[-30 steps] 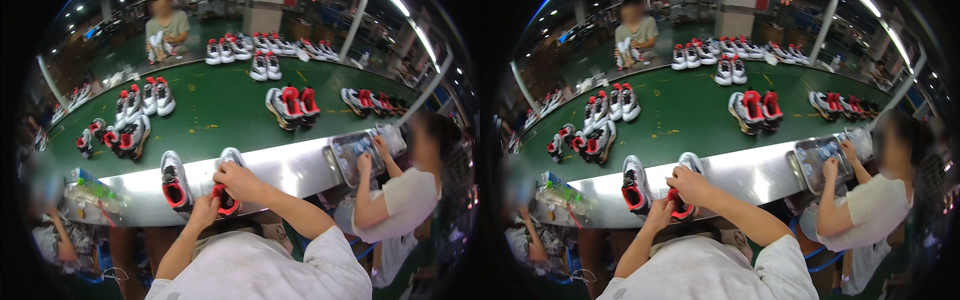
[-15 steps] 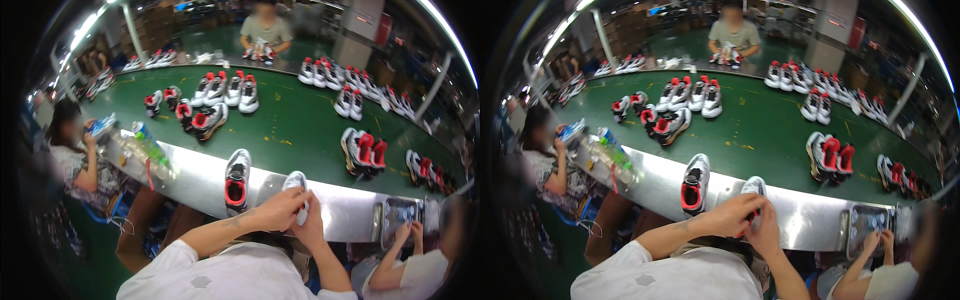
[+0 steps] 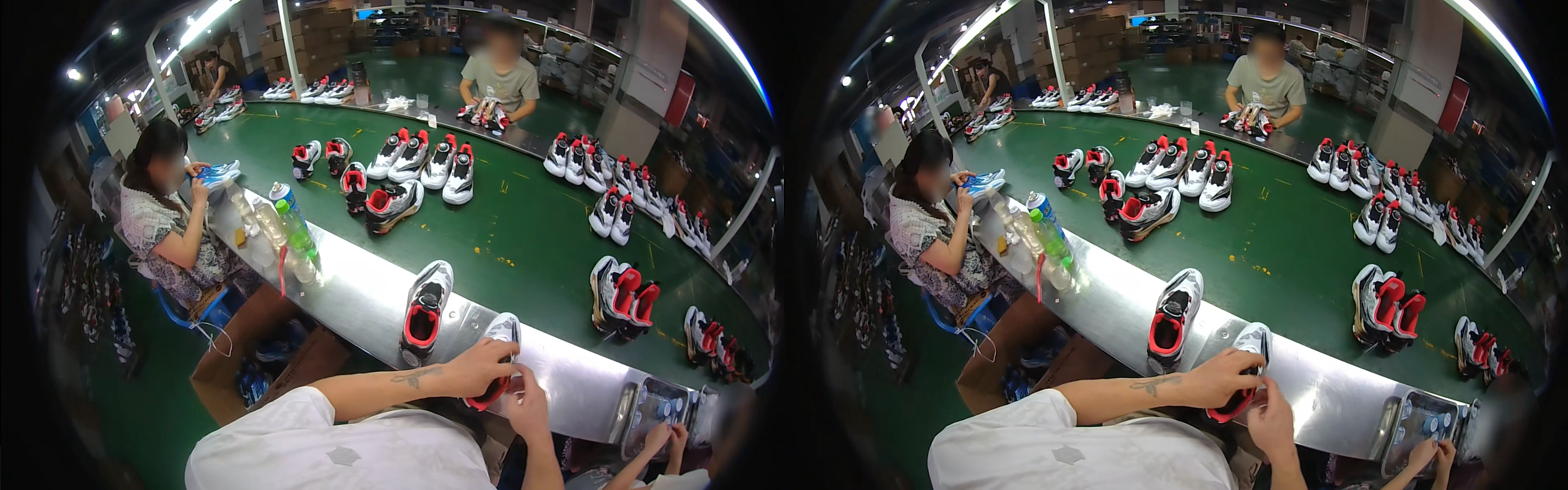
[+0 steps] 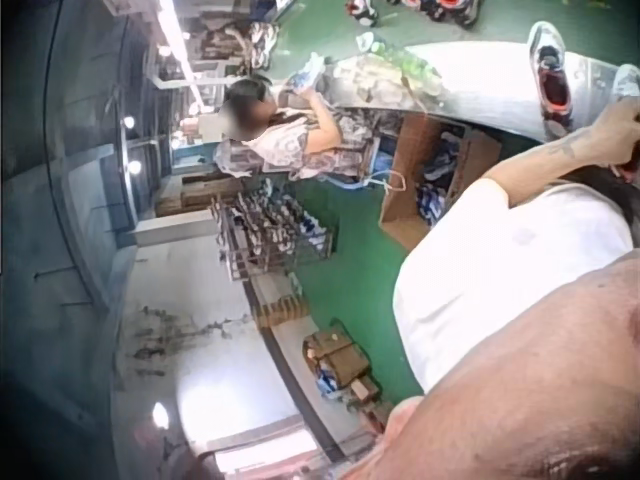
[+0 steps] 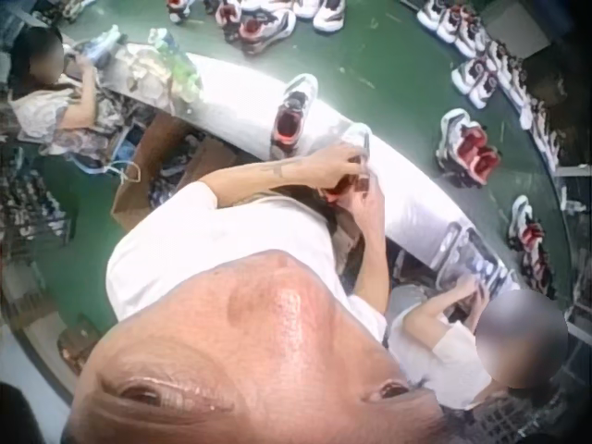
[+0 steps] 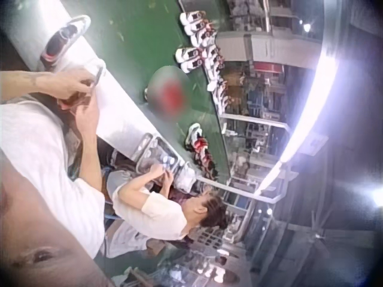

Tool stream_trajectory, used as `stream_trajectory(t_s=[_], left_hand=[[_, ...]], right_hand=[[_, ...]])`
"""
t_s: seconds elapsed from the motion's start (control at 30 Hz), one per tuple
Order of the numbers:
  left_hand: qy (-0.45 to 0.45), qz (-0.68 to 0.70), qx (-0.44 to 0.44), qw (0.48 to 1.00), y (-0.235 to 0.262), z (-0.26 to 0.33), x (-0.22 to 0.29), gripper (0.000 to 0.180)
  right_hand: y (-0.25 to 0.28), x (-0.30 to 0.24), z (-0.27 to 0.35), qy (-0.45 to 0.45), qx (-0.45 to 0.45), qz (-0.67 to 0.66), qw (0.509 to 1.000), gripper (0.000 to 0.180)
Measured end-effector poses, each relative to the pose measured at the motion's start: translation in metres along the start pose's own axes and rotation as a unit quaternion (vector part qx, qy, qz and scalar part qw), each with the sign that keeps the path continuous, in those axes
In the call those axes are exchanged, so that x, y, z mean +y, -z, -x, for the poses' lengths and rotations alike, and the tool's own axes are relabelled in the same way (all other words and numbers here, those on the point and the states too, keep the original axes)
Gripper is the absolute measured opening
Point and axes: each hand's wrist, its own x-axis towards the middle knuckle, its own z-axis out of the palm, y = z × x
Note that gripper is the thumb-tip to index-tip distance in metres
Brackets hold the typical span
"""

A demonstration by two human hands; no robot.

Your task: The person inserts black circular components into the tongue area of white and red sneakers on a metal workbench. They handle multiple shoes one at a time, pressing the components into place and moving finished shoes aside.

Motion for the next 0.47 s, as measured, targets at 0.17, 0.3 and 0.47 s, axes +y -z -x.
stream_trajectory(t_s=[0.17,0.3,0.47], left_hand=[[0.181,-0.006,0.23,0.956,-0.008,0.013,0.019,0.091],[0.374,0.163,0.219,0.886,-0.031,0.024,0.015,0.062],[0.353,0.057,0.159,0.92,-0.04,0.027,0.005,0.04]], right_hand=[[0.031,-0.028,-0.046,0.145,-0.055,0.137,0.978,0.036],[0.041,-0.038,-0.084,0.164,-0.221,0.219,0.936,0.023],[0.037,-0.042,-0.097,0.121,-0.296,0.275,0.907,0.022]])
